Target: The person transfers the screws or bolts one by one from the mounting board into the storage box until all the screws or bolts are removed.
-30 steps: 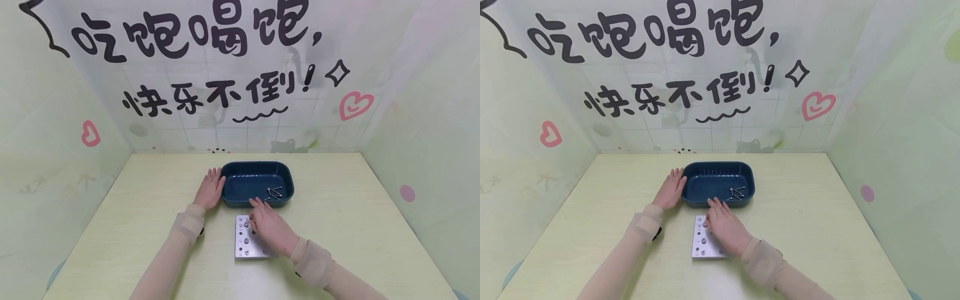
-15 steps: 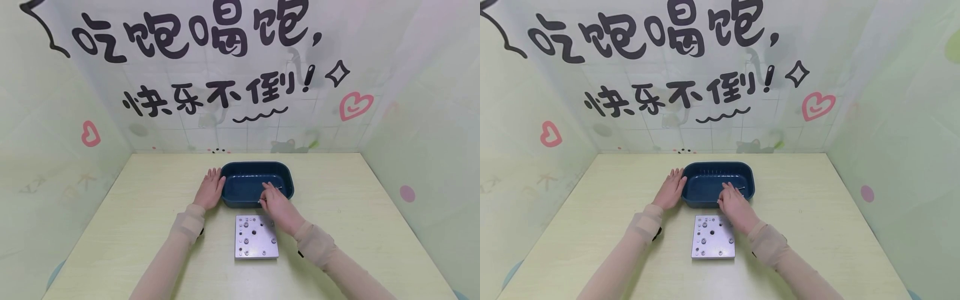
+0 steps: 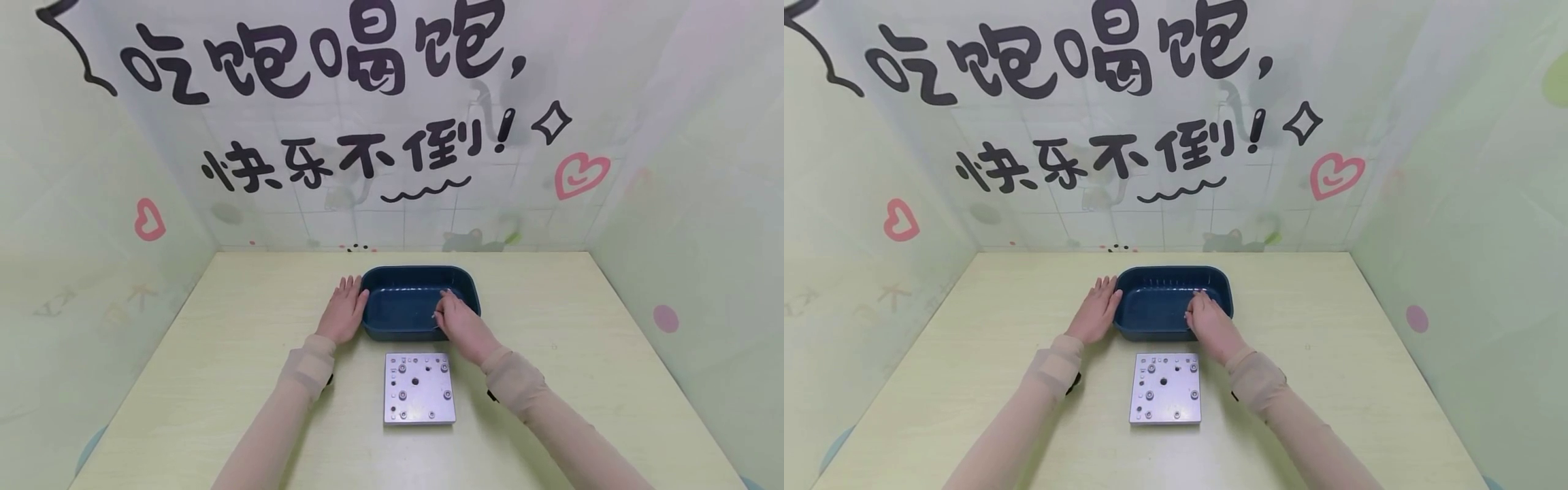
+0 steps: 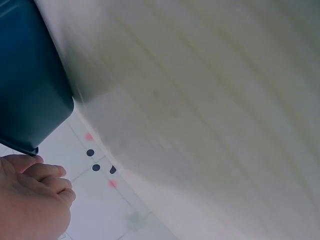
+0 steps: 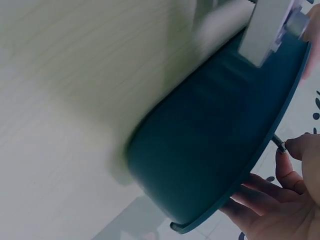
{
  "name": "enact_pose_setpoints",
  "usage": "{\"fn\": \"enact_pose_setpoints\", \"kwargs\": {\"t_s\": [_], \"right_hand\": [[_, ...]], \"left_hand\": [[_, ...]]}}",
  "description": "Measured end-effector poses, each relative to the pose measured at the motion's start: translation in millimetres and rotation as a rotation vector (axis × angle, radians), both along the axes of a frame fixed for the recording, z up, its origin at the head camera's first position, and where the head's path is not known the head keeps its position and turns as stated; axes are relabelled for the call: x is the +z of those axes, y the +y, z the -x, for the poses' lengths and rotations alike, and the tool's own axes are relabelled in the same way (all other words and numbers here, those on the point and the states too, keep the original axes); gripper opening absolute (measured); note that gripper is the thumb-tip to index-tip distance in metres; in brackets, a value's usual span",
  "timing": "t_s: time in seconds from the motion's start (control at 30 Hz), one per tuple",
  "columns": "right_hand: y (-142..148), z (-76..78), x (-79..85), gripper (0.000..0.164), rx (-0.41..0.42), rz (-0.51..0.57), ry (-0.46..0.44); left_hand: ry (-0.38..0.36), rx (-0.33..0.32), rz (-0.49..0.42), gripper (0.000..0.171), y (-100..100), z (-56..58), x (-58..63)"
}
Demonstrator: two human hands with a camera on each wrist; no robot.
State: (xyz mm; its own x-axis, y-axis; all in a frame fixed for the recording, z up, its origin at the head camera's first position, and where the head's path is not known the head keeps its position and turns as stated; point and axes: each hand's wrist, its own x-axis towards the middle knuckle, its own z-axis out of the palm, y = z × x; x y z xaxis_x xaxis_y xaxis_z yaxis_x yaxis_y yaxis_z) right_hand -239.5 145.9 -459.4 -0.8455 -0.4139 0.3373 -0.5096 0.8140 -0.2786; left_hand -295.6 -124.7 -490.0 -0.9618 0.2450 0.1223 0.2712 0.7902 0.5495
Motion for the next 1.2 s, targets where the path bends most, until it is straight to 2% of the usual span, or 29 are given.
{"fn": "enact_pose_setpoints", "kwargs": {"t_s": [0.07, 0.17, 0.4, 0.5, 0.9, 1.07, 1.2], "right_hand": [[0.8, 2.5, -0.6, 0.009, -0.014, 0.012, -0.016], [1.5, 5.7, -1.5, 0.011, -0.037, 0.023, -0.04], [0.2, 12.7, -5.2, 0.011, -0.071, 0.006, -0.082], [-0.3, 14.9, -6.3, 0.01, -0.072, 0.011, -0.094], [1.7, 21.8, -8.0, 0.008, -0.08, 0.009, -0.09], [2.7, 22.7, -8.8, 0.009, -0.096, 0.009, -0.119], [4.2, 23.5, -9.6, 0.011, -0.089, 0.014, -0.098]], "left_hand": [[0.03, -0.007, -0.022, 0.071, -0.7, 1.3, -4.6], [0.039, -0.012, -0.042, 0.075, -0.7, 0.9, -5.1], [-0.005, 0.009, 0.029, 0.062, 0.9, -0.1, -0.2], [-0.003, 0.008, 0.028, 0.061, 1.2, -0.9, 0.8], [-0.008, 0.005, 0.03, 0.062, 1.0, -0.1, -0.7], [-0.016, 0.005, 0.029, 0.062, 1.0, 0.4, -0.7], [-0.014, 0.004, 0.038, 0.062, 0.8, 1.1, -0.1]]}}
